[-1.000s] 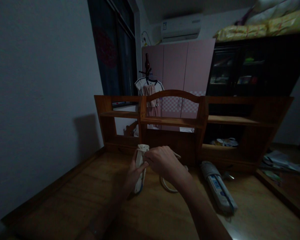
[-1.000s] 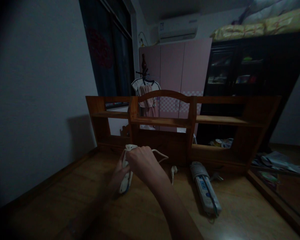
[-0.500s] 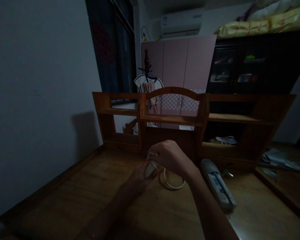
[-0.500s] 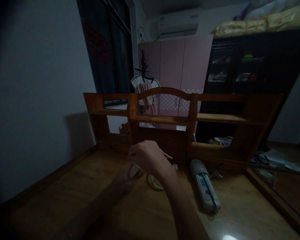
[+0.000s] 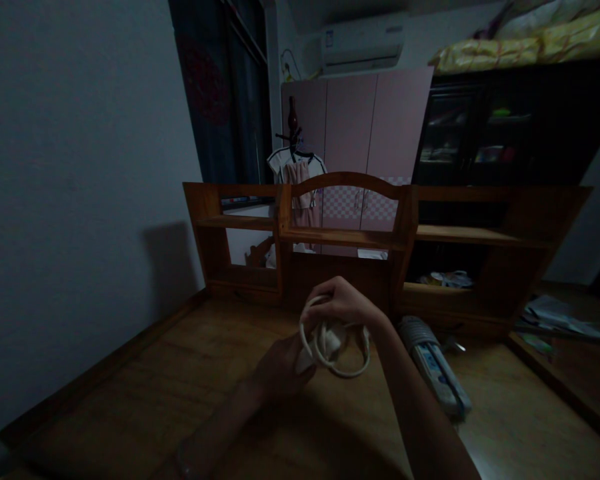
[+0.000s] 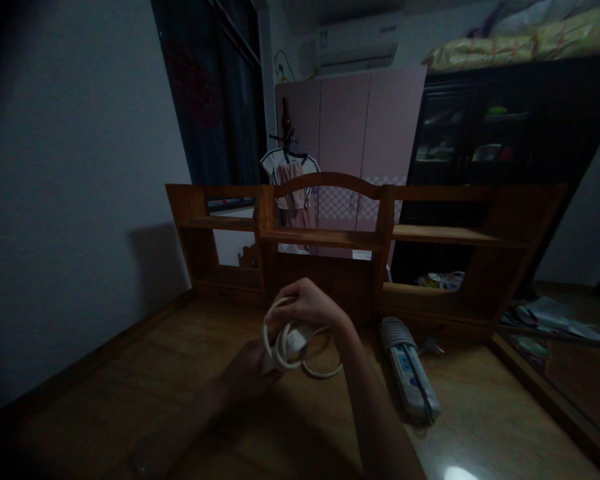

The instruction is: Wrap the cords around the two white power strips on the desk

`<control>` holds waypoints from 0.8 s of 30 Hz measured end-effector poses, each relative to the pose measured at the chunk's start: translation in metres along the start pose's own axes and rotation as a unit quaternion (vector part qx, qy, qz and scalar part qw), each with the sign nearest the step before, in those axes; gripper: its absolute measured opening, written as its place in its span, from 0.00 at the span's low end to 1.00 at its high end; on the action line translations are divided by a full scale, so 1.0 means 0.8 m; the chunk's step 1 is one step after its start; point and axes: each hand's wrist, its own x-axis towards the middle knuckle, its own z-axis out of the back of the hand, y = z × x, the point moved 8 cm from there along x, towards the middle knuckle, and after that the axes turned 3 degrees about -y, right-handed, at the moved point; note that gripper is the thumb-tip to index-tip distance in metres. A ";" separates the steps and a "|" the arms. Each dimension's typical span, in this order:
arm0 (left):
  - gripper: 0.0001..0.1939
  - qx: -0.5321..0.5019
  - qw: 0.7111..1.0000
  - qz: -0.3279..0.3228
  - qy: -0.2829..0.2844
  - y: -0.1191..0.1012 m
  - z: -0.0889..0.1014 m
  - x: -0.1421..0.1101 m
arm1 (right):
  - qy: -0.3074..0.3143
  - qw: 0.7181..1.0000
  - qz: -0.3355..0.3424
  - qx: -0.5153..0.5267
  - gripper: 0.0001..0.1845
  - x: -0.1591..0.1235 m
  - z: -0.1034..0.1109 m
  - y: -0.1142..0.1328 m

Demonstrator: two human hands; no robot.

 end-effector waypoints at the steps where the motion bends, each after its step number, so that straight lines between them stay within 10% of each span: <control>1: 0.27 0.004 1.000 -0.023 -0.009 -0.004 0.000 -0.001 | 0.002 1.000 -0.007 0.019 0.19 0.002 -0.002 -0.007; 7: 0.16 0.021 0.997 -0.049 -0.055 -0.004 0.001 -0.008 | 0.005 0.997 -0.014 0.082 0.19 0.015 -0.014 -0.039; 17: 0.29 -0.187 0.902 0.205 -0.331 0.041 0.048 -0.009 | -0.085 0.994 0.008 -0.063 0.22 0.040 -0.003 -0.111; 24: 0.31 -0.257 0.878 0.242 -0.322 0.060 0.046 -0.009 | -0.101 0.971 -0.027 -0.214 0.20 0.040 -0.010 -0.113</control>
